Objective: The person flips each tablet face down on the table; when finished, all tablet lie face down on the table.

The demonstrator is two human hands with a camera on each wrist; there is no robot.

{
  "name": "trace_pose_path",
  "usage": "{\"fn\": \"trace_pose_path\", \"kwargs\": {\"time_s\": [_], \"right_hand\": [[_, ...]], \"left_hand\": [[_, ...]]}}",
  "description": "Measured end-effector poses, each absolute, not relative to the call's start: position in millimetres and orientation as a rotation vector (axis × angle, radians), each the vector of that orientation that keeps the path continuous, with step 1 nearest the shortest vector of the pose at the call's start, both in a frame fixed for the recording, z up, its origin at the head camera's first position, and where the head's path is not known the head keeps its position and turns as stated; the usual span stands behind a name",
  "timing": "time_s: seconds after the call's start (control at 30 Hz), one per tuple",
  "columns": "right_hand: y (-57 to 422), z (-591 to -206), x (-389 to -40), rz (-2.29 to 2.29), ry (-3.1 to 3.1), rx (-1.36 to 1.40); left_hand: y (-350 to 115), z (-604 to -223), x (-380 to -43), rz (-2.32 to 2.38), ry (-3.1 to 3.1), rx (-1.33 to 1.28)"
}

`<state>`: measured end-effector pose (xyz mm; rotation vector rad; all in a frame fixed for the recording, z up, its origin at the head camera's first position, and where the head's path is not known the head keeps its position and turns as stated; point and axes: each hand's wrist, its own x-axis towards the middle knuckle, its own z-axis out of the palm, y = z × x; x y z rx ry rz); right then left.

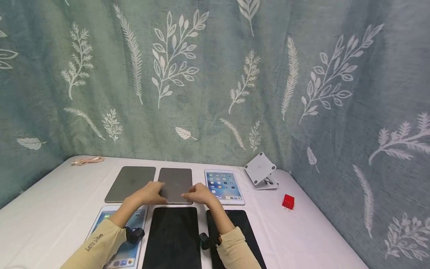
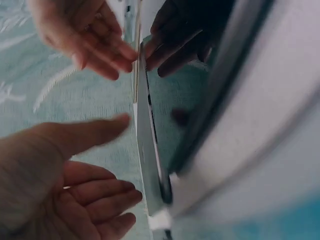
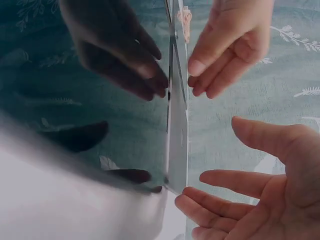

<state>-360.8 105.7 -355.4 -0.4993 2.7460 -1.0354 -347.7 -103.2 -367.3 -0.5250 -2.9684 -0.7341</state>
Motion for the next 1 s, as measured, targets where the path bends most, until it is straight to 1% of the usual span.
{"fn": "trace_pose_path", "kwargs": {"time_s": [0.3, 0.57, 0.73, 1.0], "right_hand": [[134.8, -339.6, -362.8, -0.997, 2.850, -0.389], [169.9, -337.5, -366.2, -0.925, 2.884, -0.352], [191.1, -340.0, -368.3, -0.888, 2.930, -0.262], [219.5, -351.3, -368.1, -0.887, 2.999, -0.122]], "left_hand": [[-58.1, -356.2, -347.0, -0.746, -3.017, -0.649], [-15.3, -348.8, -350.5, -0.686, -2.991, -0.762], [8.4, -350.8, -356.1, -0.612, -2.966, -0.799], [34.9, -357.7, -356.8, -0.509, -3.006, -0.773]]}}
